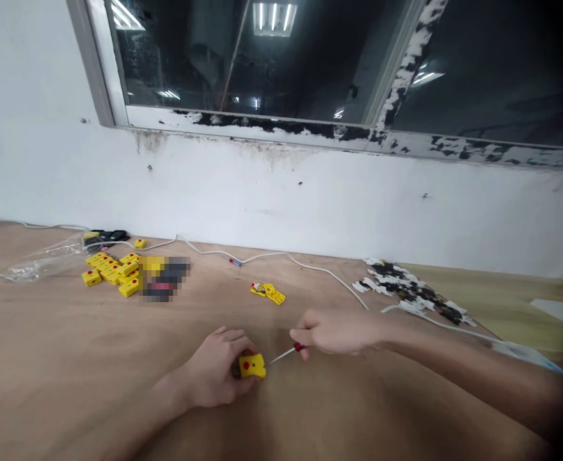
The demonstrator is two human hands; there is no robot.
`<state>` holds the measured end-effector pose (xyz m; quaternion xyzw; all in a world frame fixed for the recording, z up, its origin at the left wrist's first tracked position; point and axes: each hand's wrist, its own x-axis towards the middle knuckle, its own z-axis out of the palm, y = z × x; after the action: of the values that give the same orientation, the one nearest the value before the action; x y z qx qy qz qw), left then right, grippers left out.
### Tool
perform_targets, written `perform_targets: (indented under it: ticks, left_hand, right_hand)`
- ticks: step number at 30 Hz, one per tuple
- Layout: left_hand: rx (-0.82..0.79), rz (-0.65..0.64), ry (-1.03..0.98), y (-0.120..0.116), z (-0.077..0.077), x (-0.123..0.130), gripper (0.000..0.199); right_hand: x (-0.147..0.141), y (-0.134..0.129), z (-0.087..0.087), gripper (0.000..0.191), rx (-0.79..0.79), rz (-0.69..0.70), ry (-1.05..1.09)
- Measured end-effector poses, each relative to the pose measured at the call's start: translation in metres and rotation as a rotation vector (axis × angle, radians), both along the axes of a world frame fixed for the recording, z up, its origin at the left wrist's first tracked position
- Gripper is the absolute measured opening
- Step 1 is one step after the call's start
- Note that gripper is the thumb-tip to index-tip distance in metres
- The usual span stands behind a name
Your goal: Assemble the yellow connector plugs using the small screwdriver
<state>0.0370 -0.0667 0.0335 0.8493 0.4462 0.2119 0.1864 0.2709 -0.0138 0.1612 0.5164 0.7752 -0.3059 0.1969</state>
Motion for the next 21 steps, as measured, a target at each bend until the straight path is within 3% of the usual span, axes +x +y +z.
perform_targets:
  ticks: [2, 4, 6, 10, 15, 21]
  left_hand:
    - [-0.004, 0.052, -0.002, -0.003, -0.002, -0.018, 0.036]
    - [0.054, 0.13, -0.049, -0.006, -0.008, -0.037, 0.048]
    - [0.134, 0.101, -0.049, -0.008, -0.015, -0.053, 0.03]
    - [0.303, 0.045, 0.025, -0.009, -0.018, -0.061, 0.016]
    - [0.426, 0.033, 0.166, -0.006, -0.012, -0.059, 0.017]
    - [0.518, 0.043, 0.184, -0.007, -0.02, -0.067, 0.02]
  right_hand:
    - [0.024, -0.003, -0.018, 0.05, 0.038, -0.075, 0.129]
    - [0.045, -0.009, -0.044, 0.049, 0.219, -0.181, 0.235]
    - [0.06, -0.015, -0.075, 0.046, 0.364, -0.221, 0.422]
    - [0.069, -0.024, -0.122, 0.046, 0.371, -0.226, 0.575]
    - [0.067, -0.031, -0.134, 0.038, 0.484, -0.206, 0.573]
    - [0.068, -0.035, -0.137, 0.033, 0.554, -0.186, 0.562]
